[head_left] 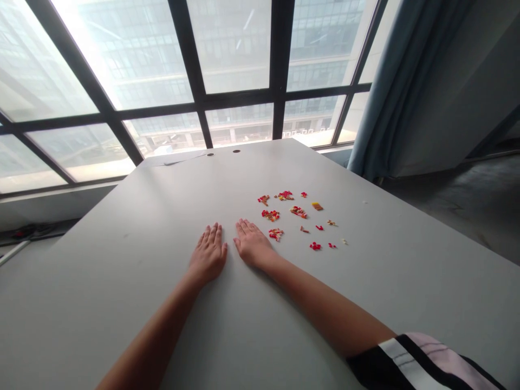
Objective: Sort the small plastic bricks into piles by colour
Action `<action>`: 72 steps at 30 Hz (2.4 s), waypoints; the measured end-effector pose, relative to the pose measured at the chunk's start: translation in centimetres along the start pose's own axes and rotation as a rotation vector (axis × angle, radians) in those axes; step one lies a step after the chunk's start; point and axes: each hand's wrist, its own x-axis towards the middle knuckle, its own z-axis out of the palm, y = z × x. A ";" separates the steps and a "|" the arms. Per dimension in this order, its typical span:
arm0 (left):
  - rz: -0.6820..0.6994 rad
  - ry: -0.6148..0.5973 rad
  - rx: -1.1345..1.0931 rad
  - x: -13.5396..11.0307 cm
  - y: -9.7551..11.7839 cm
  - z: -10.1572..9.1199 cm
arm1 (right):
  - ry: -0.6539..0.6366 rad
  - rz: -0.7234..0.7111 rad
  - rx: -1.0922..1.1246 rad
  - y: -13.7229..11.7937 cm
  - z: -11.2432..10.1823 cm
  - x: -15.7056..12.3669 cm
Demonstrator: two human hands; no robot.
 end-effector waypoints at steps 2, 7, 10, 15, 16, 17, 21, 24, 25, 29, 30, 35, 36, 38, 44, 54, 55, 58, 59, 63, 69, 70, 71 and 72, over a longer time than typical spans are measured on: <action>0.003 -0.002 0.000 0.0 0.0 -0.2 | -0.002 -0.001 0.003 0.0 0.0 0.0; 0.003 -0.001 -0.002 0.0 0.1 -0.3 | -0.003 -0.005 0.005 0.0 -0.1 0.0; 0.000 0.002 -0.005 0.1 0.0 0.0 | 0.001 -0.007 0.004 0.0 -0.1 0.0; -0.013 0.004 -0.009 0.1 0.0 0.2 | 0.009 -0.011 -0.001 0.0 0.0 0.0; -0.015 0.002 -0.010 0.1 0.0 0.2 | 0.010 -0.011 -0.002 0.0 0.0 0.0; -0.018 -0.001 -0.011 0.1 0.0 0.2 | 0.010 -0.011 -0.003 0.0 0.0 -0.1; -0.019 -0.002 -0.011 0.1 0.1 0.2 | 0.018 -0.011 -0.009 0.0 -0.1 -0.1; -0.010 0.009 -0.007 0.1 0.0 0.3 | 0.026 -0.004 -0.012 -0.1 0.0 -0.1; -0.007 0.011 -0.006 0.1 0.0 0.3 | 0.026 0.001 -0.010 -0.1 0.0 -0.1; -0.005 0.016 -0.006 0.1 -0.2 0.5 | 0.015 0.034 0.003 -0.1 0.2 0.0; -0.008 0.017 -0.005 0.1 -0.2 0.6 | 0.011 0.044 0.006 -0.1 0.2 0.0; -0.003 0.010 0.000 0.0 -0.1 0.3 | -0.013 0.078 0.017 -0.1 0.1 -0.1; -0.001 0.003 0.002 0.0 -0.1 0.2 | -0.013 0.081 0.018 -0.2 0.1 -0.1; -0.002 -0.007 0.007 0.0 0.0 0.1 | -0.009 0.084 0.018 -0.2 0.1 -0.1; -0.007 -0.010 0.011 0.1 0.0 0.0 | 0.006 0.072 0.023 -0.2 0.2 -0.2; 0.004 0.007 0.003 0.1 -0.1 0.3 | 0.009 0.070 0.031 -0.2 0.1 -0.2; 0.007 0.011 0.002 0.2 -0.1 0.4 | 0.009 0.069 0.033 -0.2 0.1 -0.2; 0.021 0.025 -0.001 0.2 -0.2 0.5 | 0.011 0.066 0.038 -0.2 0.1 -0.3; 0.023 0.029 -0.003 0.2 -0.3 0.6 | 0.012 0.065 0.039 -0.2 0.0 -0.3; 0.018 0.037 -0.014 0.3 -0.3 0.7 | 0.013 0.065 0.047 -0.2 0.0 -0.3; 0.008 0.065 -0.040 0.4 -0.3 1.0 | 0.021 0.067 0.072 -0.3 -0.1 -0.2; 0.010 0.072 -0.046 0.4 -0.4 1.1 | 0.024 0.068 0.079 -0.3 -0.1 -0.2; 0.012 0.080 -0.052 0.5 -0.4 1.2 | 0.029 0.068 0.088 -0.2 0.0 -0.2; 0.015 0.089 -0.059 0.5 -0.4 1.3 | 0.035 0.067 0.097 -0.2 0.0 -0.2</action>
